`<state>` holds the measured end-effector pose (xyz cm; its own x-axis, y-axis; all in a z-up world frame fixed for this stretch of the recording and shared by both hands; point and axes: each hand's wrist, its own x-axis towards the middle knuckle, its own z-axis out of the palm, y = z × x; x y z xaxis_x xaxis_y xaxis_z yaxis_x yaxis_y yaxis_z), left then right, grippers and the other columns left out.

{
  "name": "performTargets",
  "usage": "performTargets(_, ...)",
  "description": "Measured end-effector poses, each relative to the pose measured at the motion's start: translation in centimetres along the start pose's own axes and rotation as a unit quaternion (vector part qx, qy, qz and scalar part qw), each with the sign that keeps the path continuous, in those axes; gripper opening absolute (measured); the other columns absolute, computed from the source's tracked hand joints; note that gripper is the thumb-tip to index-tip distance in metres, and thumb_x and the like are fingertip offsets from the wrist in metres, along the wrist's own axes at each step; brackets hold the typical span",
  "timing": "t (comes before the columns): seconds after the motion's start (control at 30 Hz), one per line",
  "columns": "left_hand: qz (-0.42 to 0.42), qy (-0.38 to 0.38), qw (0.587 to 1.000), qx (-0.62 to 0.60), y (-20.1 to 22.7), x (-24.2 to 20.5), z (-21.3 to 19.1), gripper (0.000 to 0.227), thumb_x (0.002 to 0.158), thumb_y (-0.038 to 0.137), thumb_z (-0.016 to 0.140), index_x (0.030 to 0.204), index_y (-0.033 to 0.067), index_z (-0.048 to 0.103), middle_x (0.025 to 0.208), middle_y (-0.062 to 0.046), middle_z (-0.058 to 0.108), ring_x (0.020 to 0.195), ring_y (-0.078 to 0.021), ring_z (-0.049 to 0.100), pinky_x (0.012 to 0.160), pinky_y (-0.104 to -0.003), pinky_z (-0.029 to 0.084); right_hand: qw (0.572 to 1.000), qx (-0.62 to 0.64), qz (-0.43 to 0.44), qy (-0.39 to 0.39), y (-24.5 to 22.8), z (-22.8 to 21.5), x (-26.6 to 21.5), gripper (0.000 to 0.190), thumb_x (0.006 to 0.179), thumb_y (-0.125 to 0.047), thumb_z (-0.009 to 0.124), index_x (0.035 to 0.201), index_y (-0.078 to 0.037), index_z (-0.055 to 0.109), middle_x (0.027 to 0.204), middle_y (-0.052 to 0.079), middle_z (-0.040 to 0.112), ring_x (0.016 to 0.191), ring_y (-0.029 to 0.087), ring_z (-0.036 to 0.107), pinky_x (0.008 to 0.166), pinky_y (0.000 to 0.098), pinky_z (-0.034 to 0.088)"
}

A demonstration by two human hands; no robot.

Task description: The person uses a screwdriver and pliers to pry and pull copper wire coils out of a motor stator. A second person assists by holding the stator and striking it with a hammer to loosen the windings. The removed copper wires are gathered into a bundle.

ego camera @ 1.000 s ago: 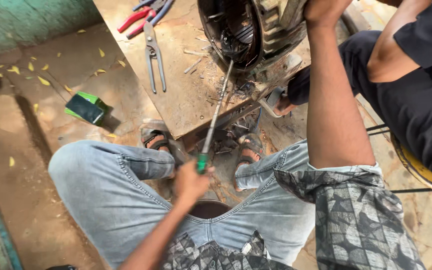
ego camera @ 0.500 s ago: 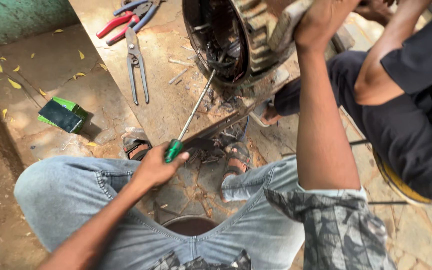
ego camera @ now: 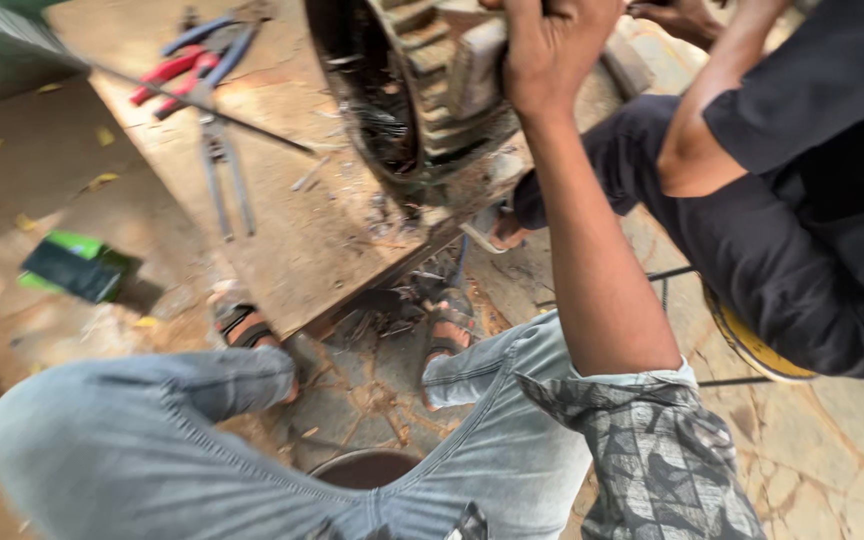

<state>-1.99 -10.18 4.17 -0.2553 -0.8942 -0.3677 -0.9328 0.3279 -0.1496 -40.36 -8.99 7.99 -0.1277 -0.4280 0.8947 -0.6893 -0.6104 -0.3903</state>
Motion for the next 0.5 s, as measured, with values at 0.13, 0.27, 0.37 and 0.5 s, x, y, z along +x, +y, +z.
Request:
performTargets(0.13, -0.021, 0.065, 0.996, -0.054, -3.4, -1.9, 0.7, 0.051, 0.078, 0.039, 0.082, 0.122, 0.0184, 0.069, 0.081, -0.016, 0.074, 0.069, -0.0313, 0.073, 0.069, -0.046, 0.058, 0.981, -0.156, -0.114, 0.003, -1.9, -0.7, 1.2, 0.038, 0.101, -0.018, 0.061, 0.069, -0.003, 0.074, 0.063, 0.010, 0.058, 0.069, 0.028, 0.050, 0.074, 0.0439, 0.037)
performTargets(0.27, -0.021, 0.106, 0.984, -0.139, -7.3, -2.3, 1.9, 0.051, 0.077, 0.046, 0.082, 0.114, 0.0132, 0.070, 0.080, -0.019, 0.073, 0.071, -0.0349, 0.072, 0.069, -0.049, 0.056, 0.999, -0.022, -0.037, -0.023, -1.5, -0.3, 1.0, 0.045, 0.108, -0.026, 0.059, 0.074, 0.001, 0.072, 0.070, 0.008, 0.070, 0.065, 0.020, 0.058, 0.072, 0.0377, 0.042)
performTargets(0.37, 0.061, 0.231, 0.949, -0.207, -10.8, -5.3, 4.0, 0.053, 0.077, 0.051, 0.082, 0.108, 0.0093, 0.071, 0.079, -0.021, 0.071, 0.072, -0.0376, 0.071, 0.069, -0.052, 0.055, 0.999, -0.028, -0.028, -0.013, -1.3, 0.0, 1.7, 0.048, 0.107, -0.028, 0.060, 0.071, 0.002, 0.072, 0.065, 0.009, 0.067, 0.060, 0.021, 0.053, 0.069, 0.0377, 0.039)
performTargets(0.5, -0.063, 0.084, 0.910, -0.401, -2.9, -3.3, 11.2, 0.054, 0.084, 0.051, 0.078, 0.095, -0.0016, 0.074, 0.088, -0.026, 0.073, 0.082, -0.0384, 0.073, 0.075, -0.054, 0.056, 0.997, -0.047, -0.056, -0.004, -1.4, -0.5, 1.0, 0.049, 0.110, -0.029, 0.059, 0.073, -0.002, 0.075, 0.067, 0.007, 0.068, 0.068, 0.023, 0.054, 0.082, 0.0396, 0.040)
